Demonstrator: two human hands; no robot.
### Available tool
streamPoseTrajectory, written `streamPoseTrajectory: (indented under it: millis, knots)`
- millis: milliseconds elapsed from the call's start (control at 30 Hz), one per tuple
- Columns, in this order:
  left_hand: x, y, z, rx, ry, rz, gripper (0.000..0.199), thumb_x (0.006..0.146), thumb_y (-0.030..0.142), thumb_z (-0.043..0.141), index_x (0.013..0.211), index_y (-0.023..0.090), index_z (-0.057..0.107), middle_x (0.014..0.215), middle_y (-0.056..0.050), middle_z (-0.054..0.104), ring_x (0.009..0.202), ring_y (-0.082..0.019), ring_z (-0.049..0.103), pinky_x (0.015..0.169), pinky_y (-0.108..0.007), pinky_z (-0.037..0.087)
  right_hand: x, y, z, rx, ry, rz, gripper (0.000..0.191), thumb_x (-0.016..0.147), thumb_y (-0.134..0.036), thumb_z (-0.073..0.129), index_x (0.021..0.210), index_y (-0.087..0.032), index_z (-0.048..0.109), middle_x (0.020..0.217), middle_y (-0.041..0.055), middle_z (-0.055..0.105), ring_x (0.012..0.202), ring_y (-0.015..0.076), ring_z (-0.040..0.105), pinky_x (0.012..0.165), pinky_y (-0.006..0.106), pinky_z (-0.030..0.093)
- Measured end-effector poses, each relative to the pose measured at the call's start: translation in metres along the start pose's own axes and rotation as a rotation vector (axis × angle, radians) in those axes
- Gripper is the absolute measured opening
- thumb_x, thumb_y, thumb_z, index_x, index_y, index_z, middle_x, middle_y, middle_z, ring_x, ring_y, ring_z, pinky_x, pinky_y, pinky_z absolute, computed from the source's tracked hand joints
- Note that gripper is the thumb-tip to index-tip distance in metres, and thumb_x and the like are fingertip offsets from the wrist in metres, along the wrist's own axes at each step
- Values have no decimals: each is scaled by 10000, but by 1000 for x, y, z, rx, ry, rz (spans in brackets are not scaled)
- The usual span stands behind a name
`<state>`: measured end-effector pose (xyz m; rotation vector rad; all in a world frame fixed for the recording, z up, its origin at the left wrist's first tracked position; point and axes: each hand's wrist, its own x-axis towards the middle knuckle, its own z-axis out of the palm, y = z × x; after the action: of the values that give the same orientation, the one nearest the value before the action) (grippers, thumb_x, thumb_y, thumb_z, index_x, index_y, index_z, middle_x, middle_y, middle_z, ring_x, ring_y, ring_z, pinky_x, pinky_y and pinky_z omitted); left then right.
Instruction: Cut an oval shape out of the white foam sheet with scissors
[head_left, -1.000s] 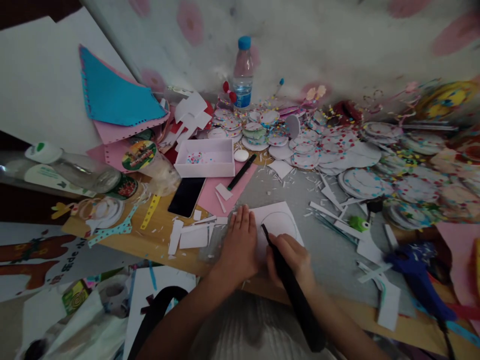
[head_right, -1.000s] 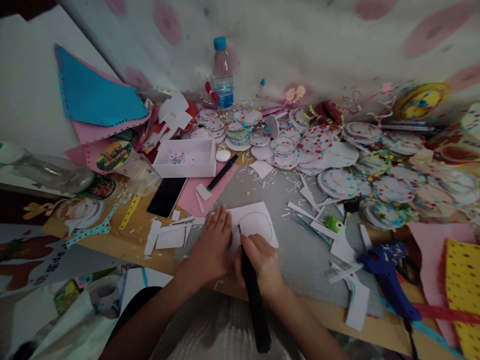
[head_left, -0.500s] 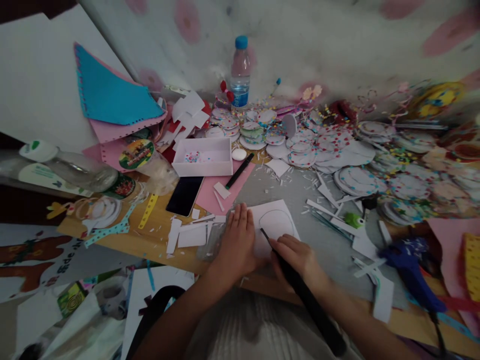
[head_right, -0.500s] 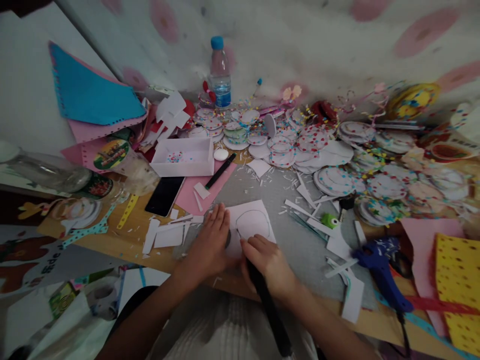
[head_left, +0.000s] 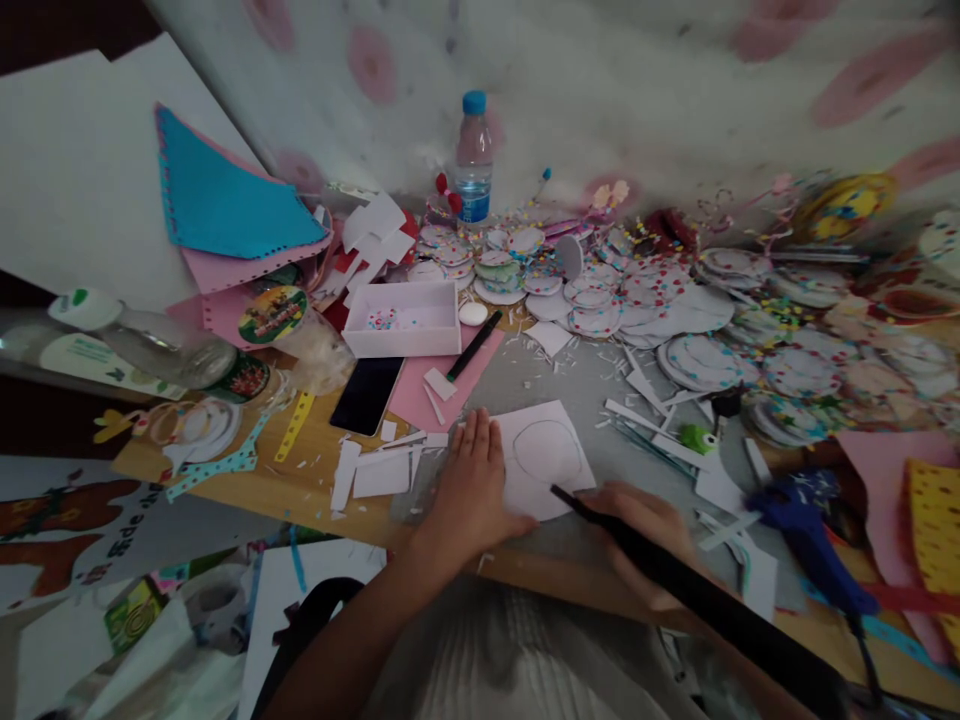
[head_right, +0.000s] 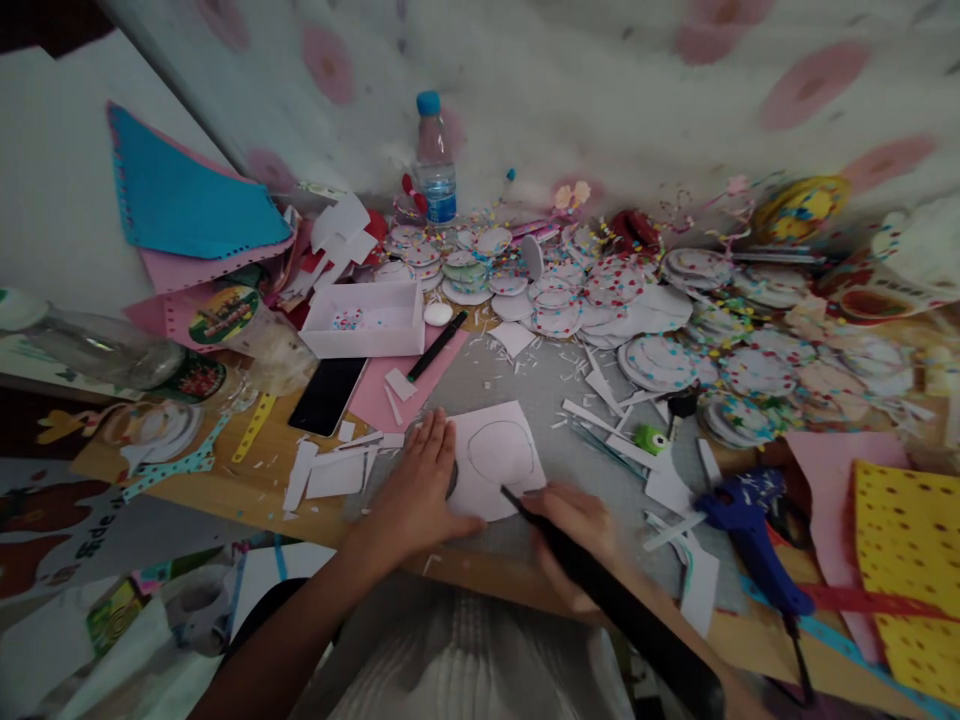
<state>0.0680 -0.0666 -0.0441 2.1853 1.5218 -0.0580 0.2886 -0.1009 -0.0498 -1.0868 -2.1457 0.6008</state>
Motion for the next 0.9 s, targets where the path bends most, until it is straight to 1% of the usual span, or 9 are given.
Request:
streamPoseTrajectory:
  millis: [167,300,400,500,567,633,700,767,900]
  knots:
    - [-1,1,-1,42,71,30,1158,545,561,746,1417,-26,261,1513,-325,170,1417,-423,140,1129,-552,169,-21,15,-26,-390,244,240,256,838,-219,575,1093,-229,550,862,64,653,716,236,642,624,340,489]
    - [-4,1,-11,88,176,74,1109,492,566,771,1394,68,360,1404,-265,374,1329,-434,308,1118,-581,145,-20,33,-26,-450,124,326,354,872,-173,461,1214,-216,544,920,84,614,865,280,616,703,383,482]
    - [-8,-4,-18,85,256,102,1135,458,576,775,1387,68,364,1322,-230,418,1279,-421,348,1122,-576,149,-15,45,-23,-427,4,342,479,835,-79,365,1259,-202,552,866,81,558,826,269,569,683,391,478]
    - [-16,-12,-26,73,318,127,1120,475,566,766,1389,75,345,1352,-220,373,1303,-413,303,1128,-574,150,-10,49,-22,-370,95,322,434,830,-109,411,1222,-173,588,862,85,535,802,252,546,736,422,482]
    - [-25,-15,-32,62,326,158,1096,504,549,763,1395,84,326,1398,-221,327,1336,-411,254,1131,-573,153,-4,40,-21,-187,225,380,380,852,-184,484,1221,-185,575,917,91,564,826,239,567,775,426,488]
    - [-34,-14,-38,47,316,207,1090,526,543,763,1407,99,299,1436,-221,286,1369,-409,201,1135,-575,152,3,24,-19,193,306,508,374,869,-288,549,1237,-221,541,999,92,619,871,224,610,800,407,504]
    - [-43,-10,-41,26,303,268,1109,534,569,765,1419,120,273,1462,-219,257,1388,-409,167,1137,-582,149,11,3,-15,640,222,653,398,865,-395,577,1227,-235,533,1047,91,668,899,223,649,793,383,529]
    - [-51,-5,-43,-7,289,336,1119,554,627,750,1432,149,248,1486,-212,234,1399,-406,154,1138,-587,145,19,-18,-11,921,56,805,417,804,-444,654,1141,-205,597,1011,92,704,837,227,675,717,351,551]
    - [-60,-5,-45,-244,428,302,1027,665,694,652,1452,220,193,1546,-175,149,1424,-364,146,1145,-547,178,27,-42,-7,1126,-28,988,324,720,-385,763,956,-179,682,910,65,744,718,199,691,633,292,555]
